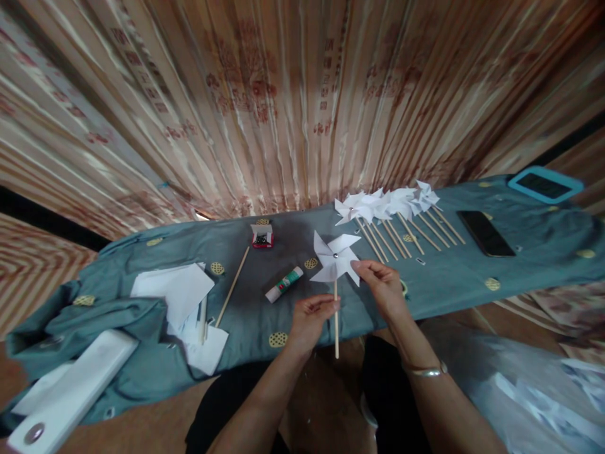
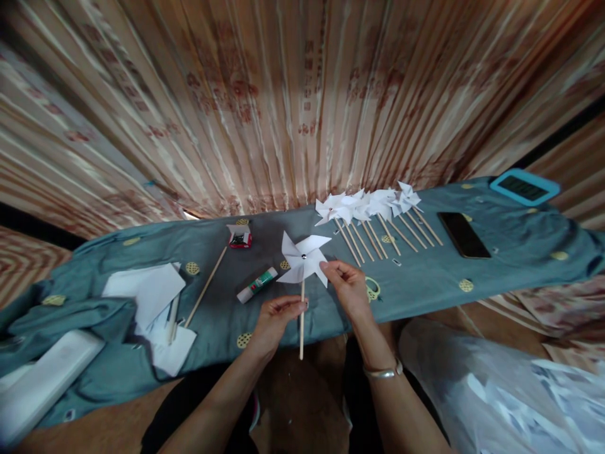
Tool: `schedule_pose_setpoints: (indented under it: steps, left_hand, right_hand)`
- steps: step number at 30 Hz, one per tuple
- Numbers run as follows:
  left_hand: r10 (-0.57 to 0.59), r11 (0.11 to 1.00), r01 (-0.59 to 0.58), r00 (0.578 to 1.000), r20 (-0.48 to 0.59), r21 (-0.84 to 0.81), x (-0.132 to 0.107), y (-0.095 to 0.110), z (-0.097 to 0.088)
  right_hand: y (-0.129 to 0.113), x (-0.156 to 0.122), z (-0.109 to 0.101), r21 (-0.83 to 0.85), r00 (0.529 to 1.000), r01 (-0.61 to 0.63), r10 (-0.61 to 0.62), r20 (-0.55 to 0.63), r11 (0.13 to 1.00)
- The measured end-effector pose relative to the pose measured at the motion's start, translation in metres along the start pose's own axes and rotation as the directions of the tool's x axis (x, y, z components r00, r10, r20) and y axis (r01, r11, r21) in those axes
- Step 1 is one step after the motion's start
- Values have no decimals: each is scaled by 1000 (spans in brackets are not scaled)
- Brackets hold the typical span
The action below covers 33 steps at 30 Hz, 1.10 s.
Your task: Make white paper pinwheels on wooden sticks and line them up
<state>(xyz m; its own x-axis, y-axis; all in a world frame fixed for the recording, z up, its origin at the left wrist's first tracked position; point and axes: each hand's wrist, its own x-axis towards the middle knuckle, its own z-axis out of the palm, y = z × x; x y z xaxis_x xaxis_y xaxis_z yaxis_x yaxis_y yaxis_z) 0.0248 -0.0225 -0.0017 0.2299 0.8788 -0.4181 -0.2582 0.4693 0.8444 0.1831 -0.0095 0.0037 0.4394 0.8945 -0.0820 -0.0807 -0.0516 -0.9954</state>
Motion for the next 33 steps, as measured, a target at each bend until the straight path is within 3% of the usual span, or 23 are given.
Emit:
schedule_pose_setpoints:
  steps: [23, 33]
  left_hand:
    - [21, 1000, -21, 1000, -10, -3, 0, 1, 0]
    - [9, 1000, -10, 1000, -17, -22, 2, -2, -1]
  right_hand:
    - [5, -12, 10, -64, 992, -21, 29, 127, 998]
    - [-3, -13, 12, -35, 986, -113, 116, 118, 993]
